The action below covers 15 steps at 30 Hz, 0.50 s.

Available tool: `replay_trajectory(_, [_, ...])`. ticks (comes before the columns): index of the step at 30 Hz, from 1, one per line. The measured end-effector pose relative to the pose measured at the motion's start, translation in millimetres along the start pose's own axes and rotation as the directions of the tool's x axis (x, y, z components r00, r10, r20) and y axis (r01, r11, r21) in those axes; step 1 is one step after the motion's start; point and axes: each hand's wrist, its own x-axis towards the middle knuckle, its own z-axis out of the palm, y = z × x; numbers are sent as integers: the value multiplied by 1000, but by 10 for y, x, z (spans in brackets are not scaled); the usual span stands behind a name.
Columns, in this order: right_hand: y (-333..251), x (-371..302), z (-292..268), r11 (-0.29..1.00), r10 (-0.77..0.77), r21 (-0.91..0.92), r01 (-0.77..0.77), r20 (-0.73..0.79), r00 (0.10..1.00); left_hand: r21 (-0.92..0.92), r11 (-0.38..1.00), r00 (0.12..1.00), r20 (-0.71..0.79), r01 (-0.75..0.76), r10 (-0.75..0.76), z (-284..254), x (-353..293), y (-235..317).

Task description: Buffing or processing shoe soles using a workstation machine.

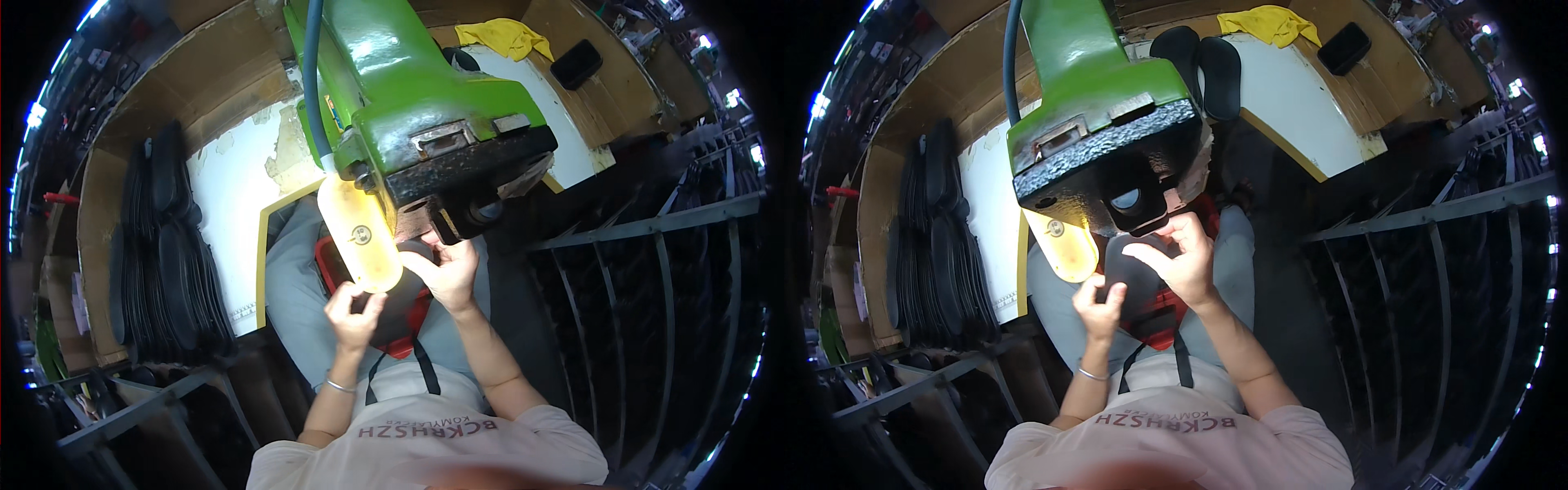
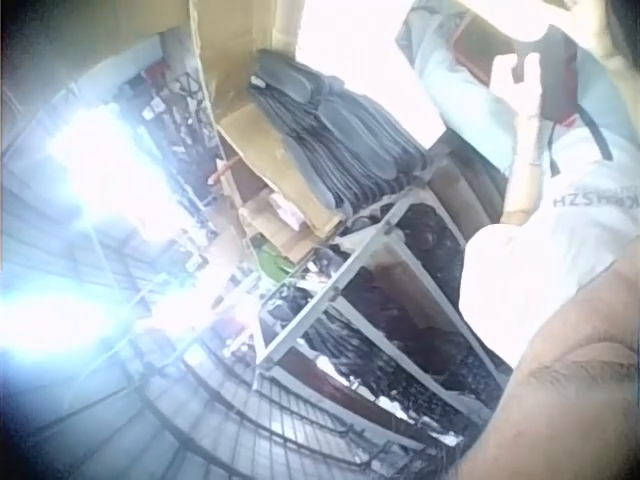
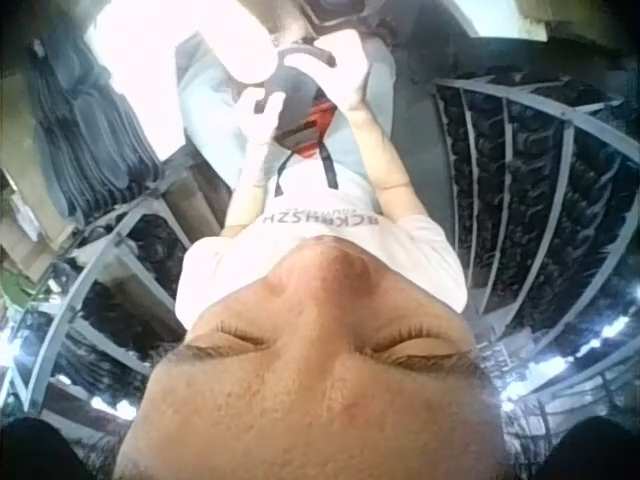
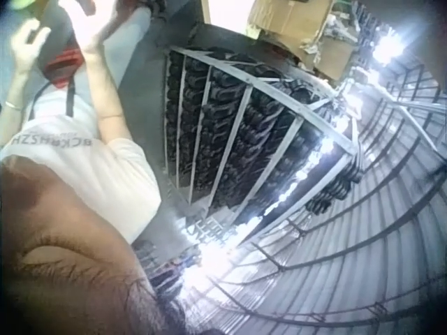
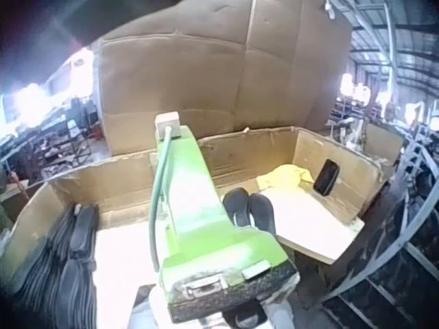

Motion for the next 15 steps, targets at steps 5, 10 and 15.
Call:
replay_trajectory(5, [-313, 83, -168, 960, -158, -223, 170, 68, 985, 1, 1000, 993, 121, 2, -2, -113, -20, 57])
replay_trajectory(10, [-804, 278, -1166, 963, -80, -259, -75, -541, 837, 813, 582, 952, -167, -13, 255, -1290, 490, 41])
replay_trajectory(15, [-589, 639, -1286, 965, 131, 260, 29, -578, 805, 909, -152, 913, -402, 389, -66, -2407, 196, -288])
